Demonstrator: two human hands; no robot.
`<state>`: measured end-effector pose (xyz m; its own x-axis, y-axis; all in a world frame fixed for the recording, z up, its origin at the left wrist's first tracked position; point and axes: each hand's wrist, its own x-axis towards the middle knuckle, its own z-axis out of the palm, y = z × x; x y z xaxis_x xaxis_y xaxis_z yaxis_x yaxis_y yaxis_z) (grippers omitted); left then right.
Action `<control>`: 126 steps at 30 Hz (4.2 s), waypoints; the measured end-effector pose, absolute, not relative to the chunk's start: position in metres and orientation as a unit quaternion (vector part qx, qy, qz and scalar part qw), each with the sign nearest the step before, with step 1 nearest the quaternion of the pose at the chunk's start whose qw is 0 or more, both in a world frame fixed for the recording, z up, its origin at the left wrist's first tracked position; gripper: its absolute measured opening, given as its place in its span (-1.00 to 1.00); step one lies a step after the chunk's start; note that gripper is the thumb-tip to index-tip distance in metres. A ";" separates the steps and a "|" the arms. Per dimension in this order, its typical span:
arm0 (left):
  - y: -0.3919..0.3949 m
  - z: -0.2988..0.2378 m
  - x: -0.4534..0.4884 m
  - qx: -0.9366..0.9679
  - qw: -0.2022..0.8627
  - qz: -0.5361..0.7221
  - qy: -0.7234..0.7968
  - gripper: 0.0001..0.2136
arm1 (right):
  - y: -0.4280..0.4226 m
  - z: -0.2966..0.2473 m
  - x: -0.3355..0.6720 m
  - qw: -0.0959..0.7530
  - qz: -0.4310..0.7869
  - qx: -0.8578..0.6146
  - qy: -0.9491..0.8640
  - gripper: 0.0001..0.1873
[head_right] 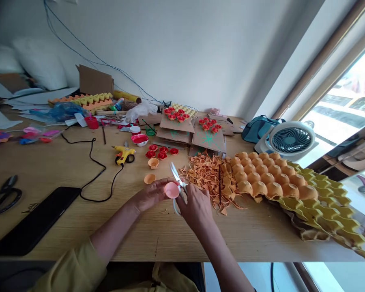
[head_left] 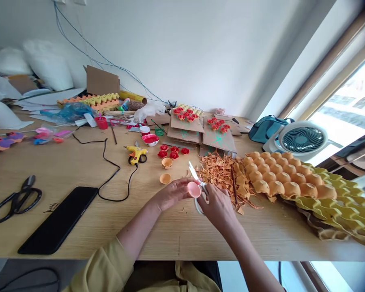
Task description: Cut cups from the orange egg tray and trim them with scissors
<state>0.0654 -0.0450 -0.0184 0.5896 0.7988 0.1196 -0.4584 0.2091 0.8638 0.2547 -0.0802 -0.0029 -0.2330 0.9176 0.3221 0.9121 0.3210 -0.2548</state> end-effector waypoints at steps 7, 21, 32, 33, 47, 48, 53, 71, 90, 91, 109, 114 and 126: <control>-0.047 -0.019 0.071 0.443 0.752 0.446 0.200 -0.60 | -0.084 0.004 0.229 0.220 -0.016 -0.577 -0.786 -0.79; -0.029 -0.015 0.047 0.309 0.679 0.645 0.162 -0.61 | -0.091 -0.021 0.316 0.200 -0.044 -0.678 -0.706 -0.82; -0.027 -0.013 0.044 0.274 0.688 0.656 0.148 -0.55 | -0.062 -0.027 0.288 -0.005 -0.024 -0.762 -0.647 -0.75; -0.027 -0.012 0.043 0.273 0.687 0.657 0.146 -0.55 | -0.060 -0.026 0.286 -0.016 -0.021 -0.766 -0.642 -0.75; -0.029 -0.006 0.042 0.268 0.679 0.669 0.136 -0.57 | -0.115 -0.003 0.315 -0.131 0.052 -0.752 -0.643 -0.78; -0.029 -0.005 0.042 0.267 0.678 0.671 0.135 -0.57 | -0.124 -0.003 0.320 -0.140 0.055 -0.749 -0.645 -0.79; -0.029 -0.001 0.040 0.263 0.664 0.686 0.139 -0.57 | -0.167 0.004 0.340 -0.188 0.063 -0.745 -0.637 -0.82; -0.027 -0.003 0.036 0.275 0.649 0.694 0.149 -0.61 | -0.177 -0.024 0.266 -0.055 0.162 -0.544 -0.821 -0.76; -0.025 -0.003 0.035 0.246 0.661 0.698 0.126 -0.65 | -0.158 -0.026 0.316 -0.022 0.077 -0.540 -0.838 -0.78; -0.025 -0.003 0.035 0.246 0.659 0.699 0.128 -0.65 | -0.157 -0.027 0.316 -0.014 0.074 -0.558 -0.826 -0.79; -0.028 0.002 0.032 0.224 0.648 0.713 0.145 -0.67 | -0.100 -0.033 0.239 -0.037 0.033 -0.605 -0.795 -0.75; -0.026 0.001 0.032 0.214 0.659 0.707 0.143 -0.67 | -0.072 -0.022 0.250 -0.033 0.014 -0.653 -0.756 -0.77; -0.027 -0.001 0.034 0.206 0.677 0.696 0.127 -0.68 | -0.043 -0.016 0.260 -0.025 0.035 -0.655 -0.755 -0.84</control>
<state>0.0336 -0.0269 -0.0013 0.0005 0.9934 0.1151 -0.8892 -0.0522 0.4546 0.2596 -0.0425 -0.0163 -0.1418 0.9864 -0.0832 0.9899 0.1406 -0.0194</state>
